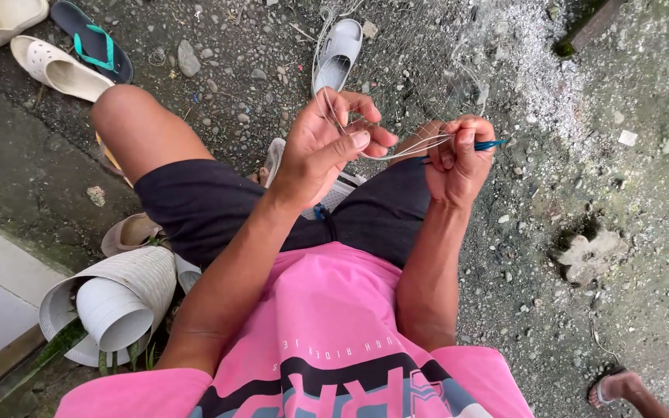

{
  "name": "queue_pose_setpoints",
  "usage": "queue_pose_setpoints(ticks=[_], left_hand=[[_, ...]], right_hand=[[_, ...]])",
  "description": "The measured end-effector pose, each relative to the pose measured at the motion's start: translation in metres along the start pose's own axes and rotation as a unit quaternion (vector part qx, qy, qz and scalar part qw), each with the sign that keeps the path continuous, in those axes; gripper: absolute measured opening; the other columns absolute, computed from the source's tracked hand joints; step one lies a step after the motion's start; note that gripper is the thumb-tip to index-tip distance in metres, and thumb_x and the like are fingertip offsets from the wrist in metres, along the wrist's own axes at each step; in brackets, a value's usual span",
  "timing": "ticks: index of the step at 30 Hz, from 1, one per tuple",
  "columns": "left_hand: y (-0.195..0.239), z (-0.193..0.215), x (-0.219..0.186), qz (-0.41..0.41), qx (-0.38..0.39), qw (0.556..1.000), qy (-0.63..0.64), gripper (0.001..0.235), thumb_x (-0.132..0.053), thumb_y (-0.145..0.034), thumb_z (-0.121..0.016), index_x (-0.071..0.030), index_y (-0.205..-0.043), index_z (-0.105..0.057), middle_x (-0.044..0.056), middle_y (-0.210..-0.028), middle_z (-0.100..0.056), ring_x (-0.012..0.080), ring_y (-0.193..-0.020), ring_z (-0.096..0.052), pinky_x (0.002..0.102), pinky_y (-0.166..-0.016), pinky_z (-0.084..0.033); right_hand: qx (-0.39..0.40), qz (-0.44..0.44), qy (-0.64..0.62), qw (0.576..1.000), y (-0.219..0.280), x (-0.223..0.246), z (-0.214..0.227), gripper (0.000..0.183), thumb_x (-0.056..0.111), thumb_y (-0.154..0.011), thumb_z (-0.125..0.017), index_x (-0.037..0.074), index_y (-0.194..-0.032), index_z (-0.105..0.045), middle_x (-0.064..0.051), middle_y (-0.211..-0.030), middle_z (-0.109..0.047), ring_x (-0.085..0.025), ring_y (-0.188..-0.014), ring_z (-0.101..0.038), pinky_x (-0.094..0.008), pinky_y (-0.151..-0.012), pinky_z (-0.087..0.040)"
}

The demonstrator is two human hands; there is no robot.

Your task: Repairing or weaving a fine-mesh fishing net using a blue plastic shuttle tool.

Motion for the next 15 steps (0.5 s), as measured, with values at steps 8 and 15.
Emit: queue_pose_setpoints(ticks=[8, 15], left_hand=[[-0.003, 0.000, 0.000, -0.003, 0.006, 1.000, 0.000, 0.025, -0.004, -0.089, -0.060, -0.011, -0.094, -0.037, 0.012, -0.105, -0.055, 0.0232, -0.092, -0.066, 0.030, -0.080, -0.061], [0.005, -0.012, -0.013, -0.084, -0.014, 0.986, -0.146, 0.022, -0.005, -0.090, -0.061, -0.007, -0.092, -0.039, 0.018, -0.104, -0.061, 0.0197, -0.084, -0.069, 0.026, -0.072, -0.060]], right_hand=[[-0.007, 0.010, 0.003, 1.000, 0.003, 0.002, 0.004, 0.006, 0.013, -0.094, -0.060, 0.009, -0.096, -0.056, -0.012, -0.085, -0.056, -0.003, -0.038, -0.031, -0.014, -0.036, -0.030], [0.002, 0.035, 0.148, 0.988, 0.000, 0.038, -0.063, 0.004, 0.011, -0.092, -0.064, 0.008, -0.094, -0.060, -0.015, -0.100, -0.062, -0.002, -0.042, -0.033, -0.014, -0.039, -0.029]])
Point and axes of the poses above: each hand's wrist, its own y-axis away from the middle knuckle, its own z-axis out of the back of the hand, x = y × z, the point moved 5 cm from there along -y, towards the middle knuckle
